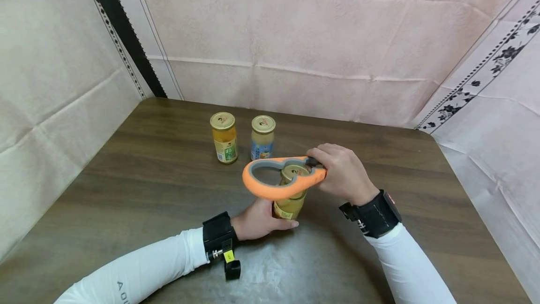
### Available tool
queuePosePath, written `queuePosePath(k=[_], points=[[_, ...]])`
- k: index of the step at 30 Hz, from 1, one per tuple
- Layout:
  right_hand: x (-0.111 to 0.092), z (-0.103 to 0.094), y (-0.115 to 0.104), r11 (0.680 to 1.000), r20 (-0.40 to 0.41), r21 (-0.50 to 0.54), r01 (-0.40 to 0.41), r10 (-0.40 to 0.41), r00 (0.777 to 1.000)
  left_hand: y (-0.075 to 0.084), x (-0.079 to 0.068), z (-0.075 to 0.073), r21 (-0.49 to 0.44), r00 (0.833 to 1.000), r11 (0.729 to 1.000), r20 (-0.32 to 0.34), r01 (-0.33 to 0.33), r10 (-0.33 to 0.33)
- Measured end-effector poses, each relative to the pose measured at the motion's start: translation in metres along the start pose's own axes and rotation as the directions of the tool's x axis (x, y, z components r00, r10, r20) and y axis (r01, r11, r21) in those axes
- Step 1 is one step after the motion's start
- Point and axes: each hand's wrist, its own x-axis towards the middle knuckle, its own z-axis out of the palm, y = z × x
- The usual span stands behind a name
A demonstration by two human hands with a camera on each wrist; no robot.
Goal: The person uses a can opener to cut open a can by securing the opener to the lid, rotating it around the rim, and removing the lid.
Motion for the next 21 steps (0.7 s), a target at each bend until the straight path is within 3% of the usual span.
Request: queuePosePath(k=[21], points=[[-0.007,-0.022,0.001,0.999,-0.071,-0.029,0.013,-0.015,0.997,-0.001,0.007,-0.004,0.027,0.998,0.998,0.029,-0.058,0.058]])
